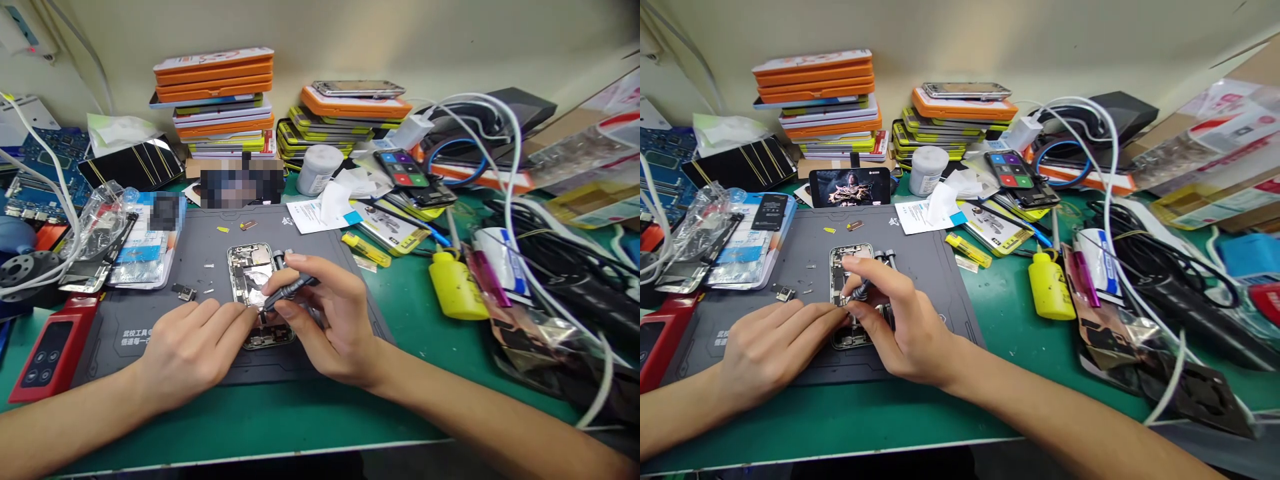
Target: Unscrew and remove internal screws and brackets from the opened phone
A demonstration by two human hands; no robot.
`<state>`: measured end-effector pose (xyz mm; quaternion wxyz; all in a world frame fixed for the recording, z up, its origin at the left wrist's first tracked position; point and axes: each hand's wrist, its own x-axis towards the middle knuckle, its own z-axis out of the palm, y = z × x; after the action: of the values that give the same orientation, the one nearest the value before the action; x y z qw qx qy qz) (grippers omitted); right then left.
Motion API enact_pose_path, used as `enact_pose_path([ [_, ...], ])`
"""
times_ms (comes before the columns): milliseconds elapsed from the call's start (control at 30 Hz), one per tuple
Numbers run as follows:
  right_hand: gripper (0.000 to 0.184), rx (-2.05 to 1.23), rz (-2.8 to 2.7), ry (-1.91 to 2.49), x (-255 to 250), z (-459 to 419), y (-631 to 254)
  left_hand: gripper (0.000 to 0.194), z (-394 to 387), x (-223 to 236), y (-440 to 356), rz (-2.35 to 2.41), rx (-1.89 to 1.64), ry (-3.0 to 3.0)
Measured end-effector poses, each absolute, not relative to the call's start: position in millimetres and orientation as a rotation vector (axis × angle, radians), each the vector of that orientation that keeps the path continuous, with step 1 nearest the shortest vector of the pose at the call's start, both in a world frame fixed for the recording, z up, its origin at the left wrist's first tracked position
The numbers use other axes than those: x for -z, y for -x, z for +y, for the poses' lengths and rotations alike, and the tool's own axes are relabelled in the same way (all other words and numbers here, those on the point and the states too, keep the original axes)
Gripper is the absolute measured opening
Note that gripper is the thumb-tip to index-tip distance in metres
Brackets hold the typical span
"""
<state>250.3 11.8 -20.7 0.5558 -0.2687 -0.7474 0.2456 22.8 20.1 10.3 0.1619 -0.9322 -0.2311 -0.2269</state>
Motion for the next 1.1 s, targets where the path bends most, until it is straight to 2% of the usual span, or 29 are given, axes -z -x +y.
enact_pose_path([
  [100,0.058,-0.676,-1.618,0.638,19,12,-249,0.011,20,-10,-23,-0.665,0.653,2.668],
  [333,0.038,-0.847,-1.371,0.816,15,18,-251,0.010,20,-14,-22,-0.675,0.662,2.616],
  [467,0.038,-0.926,-1.369,0.825,19,26,-252,0.008,21,-12,-21,-0.772,0.720,2.707],
  [633,0.041,-1.000,-1.279,0.842,21,37,-251,0.027,19,-13,-22,-0.556,0.700,2.785],
  [833,0.041,-1.066,-1.249,0.796,20,39,-247,0.032,7,-18,-23,-0.582,0.528,2.691],
  [1100,0.041,-1.095,-1.276,0.779,18,38,-247,0.030,12,-14,-21,-0.803,0.392,2.914],
])
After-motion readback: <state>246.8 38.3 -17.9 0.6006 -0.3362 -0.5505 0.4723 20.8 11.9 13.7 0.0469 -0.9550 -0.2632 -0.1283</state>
